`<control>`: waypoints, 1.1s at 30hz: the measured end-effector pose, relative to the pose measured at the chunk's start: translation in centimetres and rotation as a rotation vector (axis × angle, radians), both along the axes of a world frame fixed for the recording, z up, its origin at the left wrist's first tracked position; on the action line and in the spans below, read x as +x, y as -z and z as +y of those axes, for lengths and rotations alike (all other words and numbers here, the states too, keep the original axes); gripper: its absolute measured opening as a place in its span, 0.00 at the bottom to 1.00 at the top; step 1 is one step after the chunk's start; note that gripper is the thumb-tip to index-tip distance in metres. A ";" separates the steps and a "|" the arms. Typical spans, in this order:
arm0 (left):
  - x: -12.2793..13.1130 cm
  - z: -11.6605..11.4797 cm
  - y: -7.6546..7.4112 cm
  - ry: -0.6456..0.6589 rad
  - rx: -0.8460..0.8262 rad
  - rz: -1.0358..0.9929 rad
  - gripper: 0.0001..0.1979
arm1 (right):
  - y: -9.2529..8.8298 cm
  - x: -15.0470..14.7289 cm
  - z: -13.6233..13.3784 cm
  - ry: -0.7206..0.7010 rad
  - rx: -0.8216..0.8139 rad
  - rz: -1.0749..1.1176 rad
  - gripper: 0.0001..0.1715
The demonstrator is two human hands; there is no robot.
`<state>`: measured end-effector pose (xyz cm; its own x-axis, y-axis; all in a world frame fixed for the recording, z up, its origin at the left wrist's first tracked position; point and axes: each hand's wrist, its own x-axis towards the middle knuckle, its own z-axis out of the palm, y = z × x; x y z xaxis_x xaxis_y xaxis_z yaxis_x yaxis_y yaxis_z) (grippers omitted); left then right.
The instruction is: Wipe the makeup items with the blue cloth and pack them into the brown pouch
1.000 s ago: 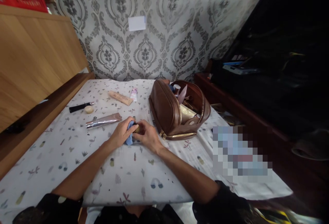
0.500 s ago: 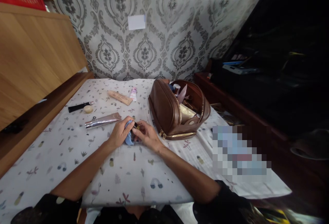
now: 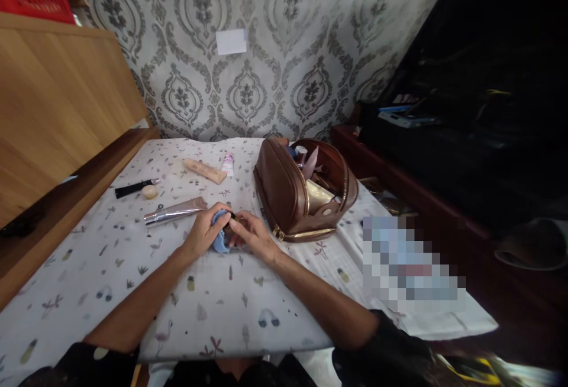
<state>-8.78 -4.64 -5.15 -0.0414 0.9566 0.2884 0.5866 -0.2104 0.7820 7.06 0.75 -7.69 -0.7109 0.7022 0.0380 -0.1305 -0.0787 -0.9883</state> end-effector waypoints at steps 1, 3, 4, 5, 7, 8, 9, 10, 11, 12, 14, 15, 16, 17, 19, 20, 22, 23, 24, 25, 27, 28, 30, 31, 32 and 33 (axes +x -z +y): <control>0.0 0.0 0.1 -0.001 0.003 0.001 0.18 | 0.0 0.0 0.0 -0.005 -0.023 0.008 0.36; -0.1 0.0 0.1 -0.002 0.009 0.003 0.18 | 0.0 -0.1 0.1 -0.015 -0.068 0.023 0.37; -0.1 0.0 0.1 -0.002 0.013 0.002 0.18 | 0.0 -0.2 0.1 -0.018 -0.088 0.031 0.38; -0.1 -0.1 0.1 -0.001 0.019 0.002 0.18 | -0.1 -0.2 0.1 -0.021 -0.106 0.040 0.39; 0.0 -0.2 0.0 -0.005 0.031 -0.003 0.19 | -0.3 -0.3 -0.1 -0.025 -0.134 0.060 0.40; 0.1 -0.3 -0.1 -0.014 0.037 -0.011 0.19 | -0.5 -0.3 -0.2 -0.022 -0.144 0.072 0.40; 0.2 -0.4 -0.2 -0.025 0.045 -0.023 0.19 | -0.8 -0.2 -0.4 -0.016 -0.149 0.083 0.40; 0.4 -0.5 -0.4 -0.037 0.055 -0.039 0.19 | -1.1 -0.1 -0.5 -0.009 -0.148 0.091 0.40; 0.6 -0.7 -0.6 -0.046 0.068 -0.055 0.19 | -1.5 0.2 -0.7 -0.001 -0.142 0.099 0.40; 0.9 -0.8 -0.8 -0.051 0.084 -0.069 0.20 | -2.0 0.5 -0.8 0.005 -0.131 0.105 0.40; 1.6 -0.9 -1.4 -0.044 0.119 -0.087 0.20 | -3.1 1.3 -1.0 0.005 -0.102 0.109 0.40; 2.0 -1.0 -1.9 -0.036 0.130 -0.090 0.20 | -3.7 1.9 -1.0 -0.002 -0.084 0.105 0.39; 2.5 -1.0 -2.4 -0.025 0.137 -0.090 0.21 | -4.4 2.6 -1.0 -0.009 -0.065 0.100 0.39; 3.0 -0.9 -3.0 -0.007 0.144 -0.085 0.21 | -5.1 3.4 -1.0 -0.019 -0.045 0.094 0.38; 4.2 -0.7 -4.3 0.022 0.172 -0.067 0.22 | -6.7 5.2 -0.9 -0.022 -0.010 0.096 0.37; 4.9 -0.5 -5.0 0.021 0.195 -0.058 0.22 | -7.6 6.2 -0.8 -0.021 0.005 0.105 0.36; 6.1 0.3 -6.4 -0.020 0.241 -0.045 0.21 | -9.4 8.3 -0.5 -0.008 0.033 0.132 0.32; 6.8 0.8 -7.0 -0.048 0.257 -0.037 0.20 | -10.3 9.4 -0.3 0.022 0.039 0.153 0.30; 7.4 1.4 -7.7 -0.061 0.270 -0.017 0.18 | -11.2 10.5 0.0 0.057 0.049 0.155 0.29; 8.0 2.0 -8.3 -0.052 0.286 0.022 0.17 | -12.1 11.6 0.3 0.097 0.062 0.149 0.28; 9.3 3.4 -9.3 0.032 0.344 0.182 0.14 | -13.7 13.7 1.3 0.214 0.114 0.177 0.26; 9.9 4.0 -9.8 0.087 0.381 0.302 0.13 | -14.4 14.7 1.8 0.270 0.150 0.186 0.25; 11.3 5.2 -10.5 0.176 0.448 0.570 0.14 | -15.3 16.2 3.1 0.356 0.219 0.179 0.23; 11.9 5.7 -10.8 0.201 0.460 0.695 0.15 | -15.6 16.7 3.7 0.389 0.242 0.172 0.22; 12.5 6.1 -11.1 0.211 0.449 0.805 0.17 | -15.7 17.2 4.2 0.413 0.257 0.165 0.22; 13.1 6.4 -11.4 0.212 0.417 0.894 0.18 | -15.8 17.5 4.7 0.427 0.266 0.156 0.22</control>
